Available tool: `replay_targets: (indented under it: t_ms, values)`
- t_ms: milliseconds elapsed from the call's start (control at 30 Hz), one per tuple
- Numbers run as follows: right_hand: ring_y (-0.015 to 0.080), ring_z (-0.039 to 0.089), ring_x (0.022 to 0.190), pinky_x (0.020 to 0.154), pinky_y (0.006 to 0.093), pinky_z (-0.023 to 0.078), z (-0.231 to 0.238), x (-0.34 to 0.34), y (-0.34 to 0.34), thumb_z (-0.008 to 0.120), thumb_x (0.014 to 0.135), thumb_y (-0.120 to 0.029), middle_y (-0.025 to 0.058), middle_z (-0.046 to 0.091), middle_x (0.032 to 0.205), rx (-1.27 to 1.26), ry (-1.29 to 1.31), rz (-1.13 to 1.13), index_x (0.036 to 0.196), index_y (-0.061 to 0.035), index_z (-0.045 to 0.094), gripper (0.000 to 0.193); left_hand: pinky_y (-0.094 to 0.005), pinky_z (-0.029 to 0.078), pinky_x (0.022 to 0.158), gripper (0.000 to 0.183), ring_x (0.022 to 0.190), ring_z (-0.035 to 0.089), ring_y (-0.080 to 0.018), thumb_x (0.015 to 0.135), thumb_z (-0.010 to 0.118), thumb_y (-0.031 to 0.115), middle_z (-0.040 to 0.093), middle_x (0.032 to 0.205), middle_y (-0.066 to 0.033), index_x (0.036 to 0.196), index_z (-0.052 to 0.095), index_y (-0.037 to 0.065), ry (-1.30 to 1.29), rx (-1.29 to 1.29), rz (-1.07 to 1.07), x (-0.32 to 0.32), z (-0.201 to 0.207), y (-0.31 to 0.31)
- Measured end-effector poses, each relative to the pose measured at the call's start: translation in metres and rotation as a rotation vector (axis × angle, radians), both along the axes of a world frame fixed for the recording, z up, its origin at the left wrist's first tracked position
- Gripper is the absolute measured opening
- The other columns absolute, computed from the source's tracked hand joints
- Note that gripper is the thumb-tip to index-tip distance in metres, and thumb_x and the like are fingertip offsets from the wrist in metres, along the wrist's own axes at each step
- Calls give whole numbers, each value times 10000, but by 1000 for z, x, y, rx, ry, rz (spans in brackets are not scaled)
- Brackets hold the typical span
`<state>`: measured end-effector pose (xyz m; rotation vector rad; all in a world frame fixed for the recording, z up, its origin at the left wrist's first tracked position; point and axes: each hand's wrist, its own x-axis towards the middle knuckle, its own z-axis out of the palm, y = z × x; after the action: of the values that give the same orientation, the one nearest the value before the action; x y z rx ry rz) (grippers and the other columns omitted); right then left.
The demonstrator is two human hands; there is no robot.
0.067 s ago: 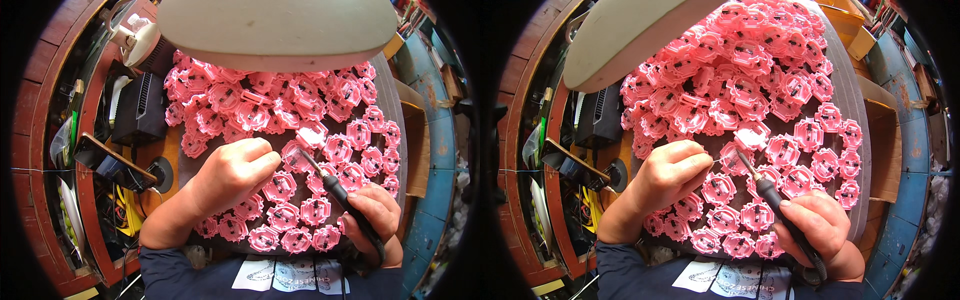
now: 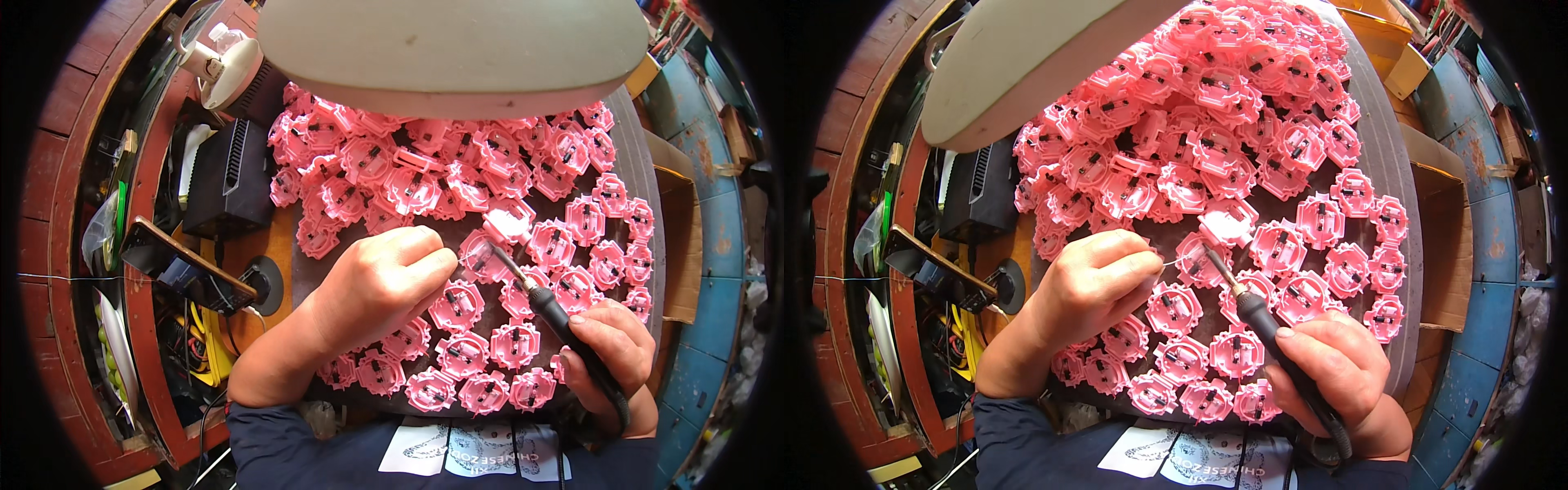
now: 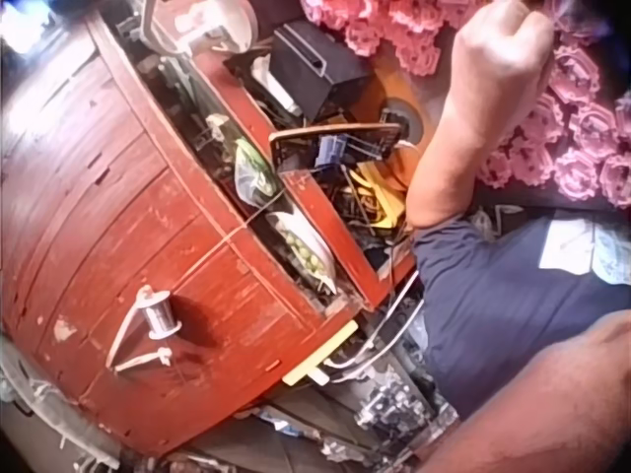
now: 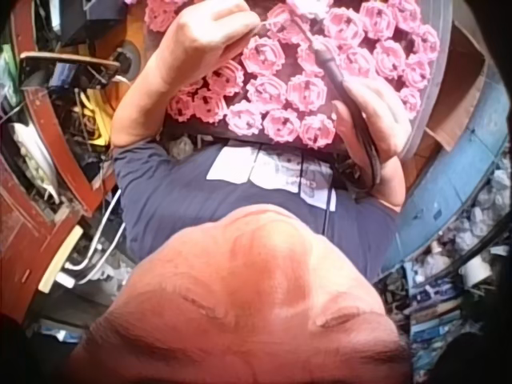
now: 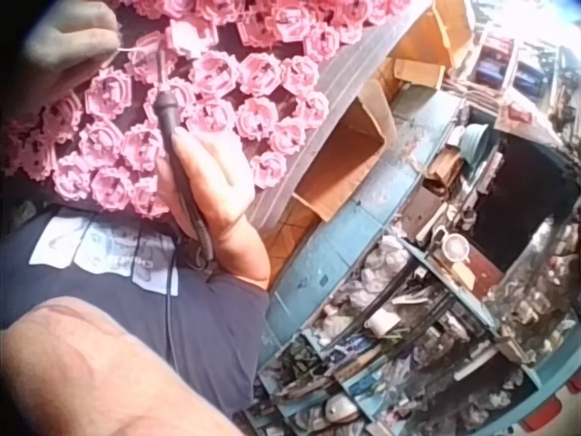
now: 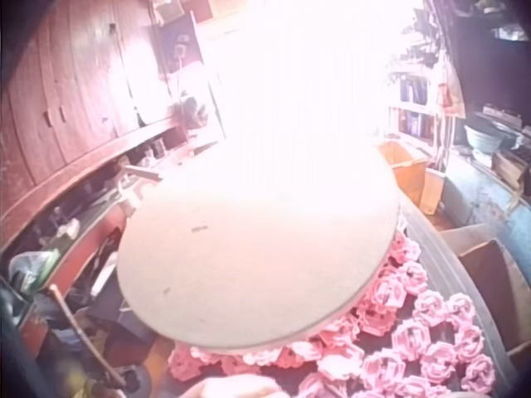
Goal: The person uses a soldering iron to apply solder to small pink plastic components arranged on a workbench. They pick up each component, apply heat and solder, then place it back among the others. The process is repeated for multiple units throughout the clip.
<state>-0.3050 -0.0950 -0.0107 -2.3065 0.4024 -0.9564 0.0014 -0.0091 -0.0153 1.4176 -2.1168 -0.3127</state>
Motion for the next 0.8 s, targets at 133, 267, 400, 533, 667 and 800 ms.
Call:
replay_targets:
  t_ms: [133, 267, 400, 533, 667, 800]
  values:
    - [269, 682, 666, 572, 375, 526, 2, -2, 0, 842, 814, -57, 159, 702, 855, -5, -9, -6, 1148, 21, 713, 365, -408, 588, 664, 226, 770, 716, -325, 791, 803, -57, 690, 896, -128, 992, 710, -9, -9, 14, -1, 3, 7, 6]
    - [260, 678, 655, 563, 365, 523, 0, 0, 0, 841, 807, -33, 152, 705, 860, 17, -13, 49, 1157, 27, 712, 377, -410, 596, 663, 227, 773, 727, -326, 781, 805, -55, 699, 891, -121, 983, 716, -4, -38, 19, -13, 5, 9, 9]
    - [248, 673, 641, 545, 352, 517, 0, 4, 0, 832, 792, 3, 147, 703, 860, 17, -28, 76, 1156, 33, 710, 385, -408, 604, 667, 221, 785, 736, -326, 782, 805, -51, 708, 898, -120, 978, 716, -2, -41, 26, -19, 4, 8, 9]
    - [244, 670, 632, 536, 350, 519, 0, 5, 0, 825, 784, 15, 145, 701, 856, 4, -31, 83, 1151, 35, 709, 386, -408, 606, 669, 213, 789, 737, -326, 787, 803, -50, 710, 902, -122, 975, 715, -3, -23, 25, -28, 4, 8, 7]
    - [243, 672, 633, 537, 347, 523, 1, 6, 0, 821, 773, 26, 145, 701, 855, 9, -23, 91, 1148, 36, 710, 390, -407, 606, 673, 207, 789, 737, -327, 793, 802, -45, 707, 900, -121, 974, 712, -4, -21, 11, -31, 4, 7, 7]
    - [244, 673, 634, 539, 347, 526, 1, 5, 1, 819, 763, 33, 146, 702, 856, 10, -19, 85, 1147, 37, 712, 398, -404, 606, 677, 206, 791, 737, -324, 797, 802, -40, 705, 902, -120, 976, 708, -1, -32, 10, -34, 3, 5, 6]
